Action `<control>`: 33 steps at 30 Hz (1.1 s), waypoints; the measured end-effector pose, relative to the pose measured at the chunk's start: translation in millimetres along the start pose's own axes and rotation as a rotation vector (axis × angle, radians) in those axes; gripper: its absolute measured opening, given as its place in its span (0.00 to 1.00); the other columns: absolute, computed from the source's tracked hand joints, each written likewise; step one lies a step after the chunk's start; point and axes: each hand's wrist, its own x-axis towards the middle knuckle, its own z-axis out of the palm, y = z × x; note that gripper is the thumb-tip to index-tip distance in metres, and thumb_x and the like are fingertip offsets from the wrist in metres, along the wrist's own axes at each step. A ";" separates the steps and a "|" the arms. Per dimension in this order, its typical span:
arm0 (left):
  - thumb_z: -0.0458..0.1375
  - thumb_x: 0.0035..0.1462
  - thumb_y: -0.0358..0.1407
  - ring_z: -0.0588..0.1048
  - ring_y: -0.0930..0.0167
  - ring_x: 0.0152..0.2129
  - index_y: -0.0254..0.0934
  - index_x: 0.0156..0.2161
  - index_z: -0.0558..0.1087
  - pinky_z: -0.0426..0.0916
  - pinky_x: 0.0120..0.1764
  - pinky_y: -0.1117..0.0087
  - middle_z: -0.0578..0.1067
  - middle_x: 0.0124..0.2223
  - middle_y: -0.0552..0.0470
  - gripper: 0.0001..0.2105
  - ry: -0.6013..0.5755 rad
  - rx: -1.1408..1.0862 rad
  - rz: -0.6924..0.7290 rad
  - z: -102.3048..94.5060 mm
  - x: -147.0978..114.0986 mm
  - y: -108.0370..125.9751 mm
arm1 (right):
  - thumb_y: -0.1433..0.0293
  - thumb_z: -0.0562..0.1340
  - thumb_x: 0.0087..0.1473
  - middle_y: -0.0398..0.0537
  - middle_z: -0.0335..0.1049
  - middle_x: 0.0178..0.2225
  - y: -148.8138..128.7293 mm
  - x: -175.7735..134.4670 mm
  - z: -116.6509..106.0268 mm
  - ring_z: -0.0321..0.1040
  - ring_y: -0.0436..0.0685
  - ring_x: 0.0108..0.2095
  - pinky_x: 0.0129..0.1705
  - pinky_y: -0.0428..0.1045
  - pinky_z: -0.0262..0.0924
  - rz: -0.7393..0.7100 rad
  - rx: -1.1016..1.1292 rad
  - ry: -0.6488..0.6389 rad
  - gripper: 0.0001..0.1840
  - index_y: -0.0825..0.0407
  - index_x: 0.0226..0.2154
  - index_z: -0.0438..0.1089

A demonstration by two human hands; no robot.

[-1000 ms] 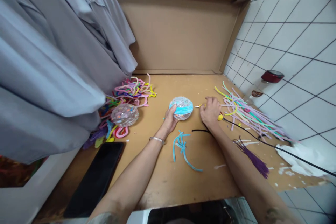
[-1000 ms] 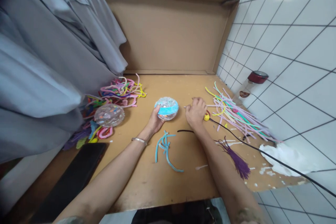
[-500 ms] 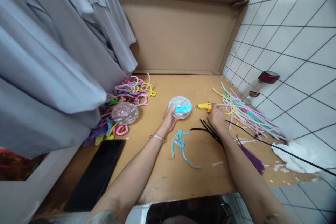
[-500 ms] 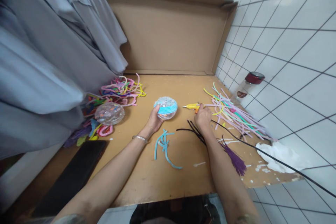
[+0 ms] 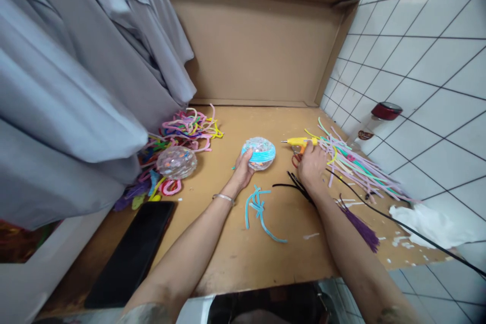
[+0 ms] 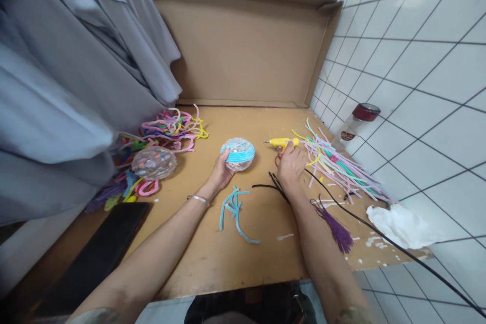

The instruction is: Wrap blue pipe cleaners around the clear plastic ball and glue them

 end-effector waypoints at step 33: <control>0.70 0.45 0.53 0.77 0.55 0.52 0.37 0.50 0.72 0.70 0.55 0.54 0.80 0.50 0.42 0.31 0.005 0.009 0.021 5.6 0.4 0.8 | 0.47 0.60 0.56 0.60 0.62 0.62 -44.1 -18.1 16.7 0.61 0.64 0.62 0.63 0.62 0.57 -0.014 1.405 -0.176 0.41 0.48 0.66 0.54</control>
